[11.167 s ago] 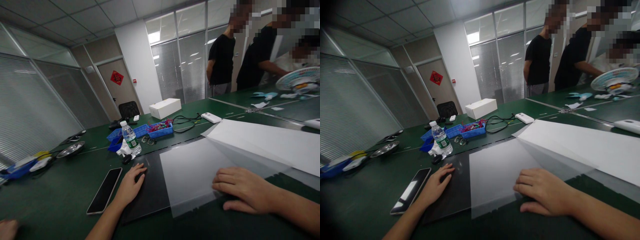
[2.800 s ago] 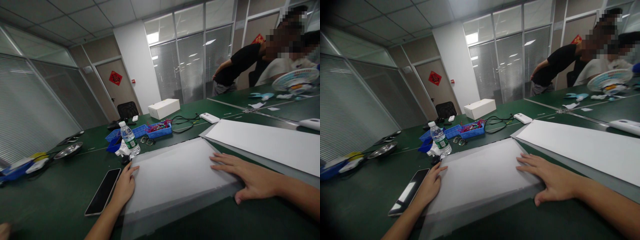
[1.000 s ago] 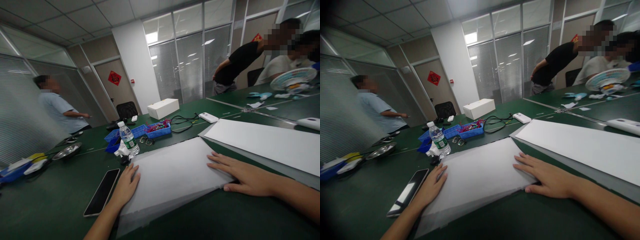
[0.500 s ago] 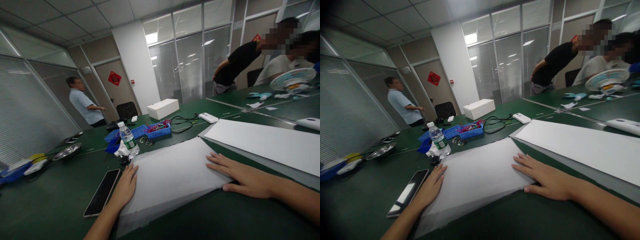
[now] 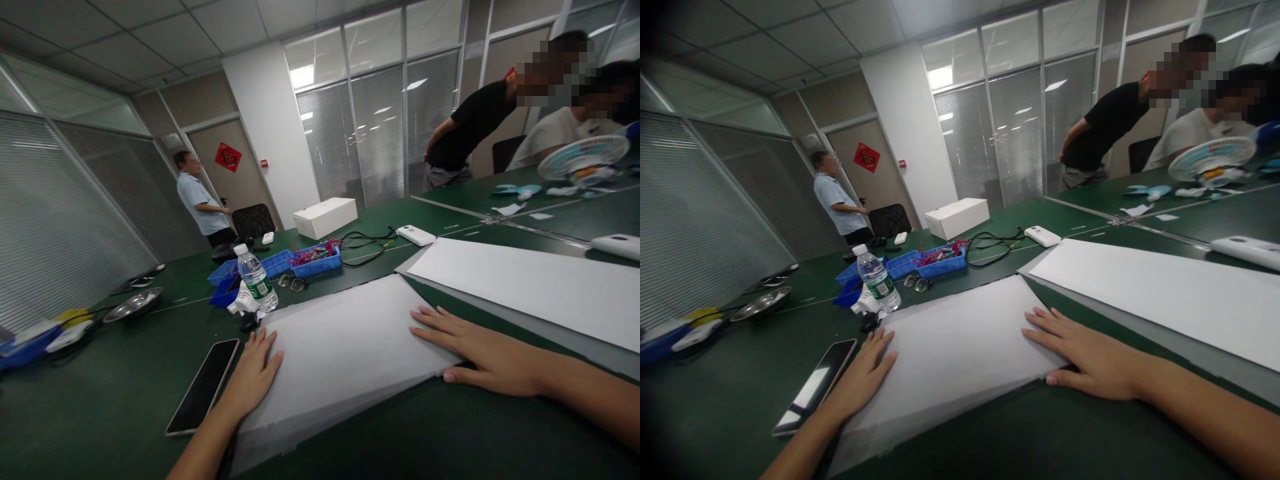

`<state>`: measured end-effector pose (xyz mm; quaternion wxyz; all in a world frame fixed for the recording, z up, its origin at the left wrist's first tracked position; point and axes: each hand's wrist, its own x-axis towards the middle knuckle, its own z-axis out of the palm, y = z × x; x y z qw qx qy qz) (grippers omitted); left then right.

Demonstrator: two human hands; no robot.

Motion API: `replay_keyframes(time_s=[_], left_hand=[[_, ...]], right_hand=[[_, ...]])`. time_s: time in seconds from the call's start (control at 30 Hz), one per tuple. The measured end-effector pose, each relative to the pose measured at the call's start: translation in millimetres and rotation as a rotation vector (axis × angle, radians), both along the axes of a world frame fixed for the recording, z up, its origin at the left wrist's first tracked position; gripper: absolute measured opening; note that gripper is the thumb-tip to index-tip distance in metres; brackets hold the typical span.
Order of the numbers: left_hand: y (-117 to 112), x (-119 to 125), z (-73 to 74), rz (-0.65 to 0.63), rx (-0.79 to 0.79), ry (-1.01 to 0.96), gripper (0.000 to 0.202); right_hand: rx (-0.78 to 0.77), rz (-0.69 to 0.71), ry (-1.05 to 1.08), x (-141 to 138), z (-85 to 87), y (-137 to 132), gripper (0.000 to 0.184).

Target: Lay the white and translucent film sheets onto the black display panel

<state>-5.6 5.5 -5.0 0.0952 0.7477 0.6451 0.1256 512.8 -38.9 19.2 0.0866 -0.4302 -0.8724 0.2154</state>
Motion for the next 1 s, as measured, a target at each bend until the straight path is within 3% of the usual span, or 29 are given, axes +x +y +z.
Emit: replay_keyframes(time_s=[0.3, 0.57, 0.83, 1.0], left_hand=[[-1.6, -2.5, -1.3, -0.026, -0.018, 0.043, 0.082], [0.1, -3.9, -4.2, -0.034, 0.023, 0.025, 0.077], [-1.0, 2.8, 2.3, -0.017, -0.016, 0.069, 0.082], [-0.4, 2.7, 0.8, -0.008, -0.006, 0.071, 0.08]], right_hand=[[-0.04, -0.021, -0.016, -2.1, 4.1, 0.0, 0.082], [-0.02, -0.008, 0.012, -0.8, 2.9, 1.4, 0.082], [-0.067, -0.035, -0.062, -2.4, 8.0, -0.5, 0.084], [-0.043, -0.03, 0.004, -0.2, 3.3, 1.8, 0.082]])
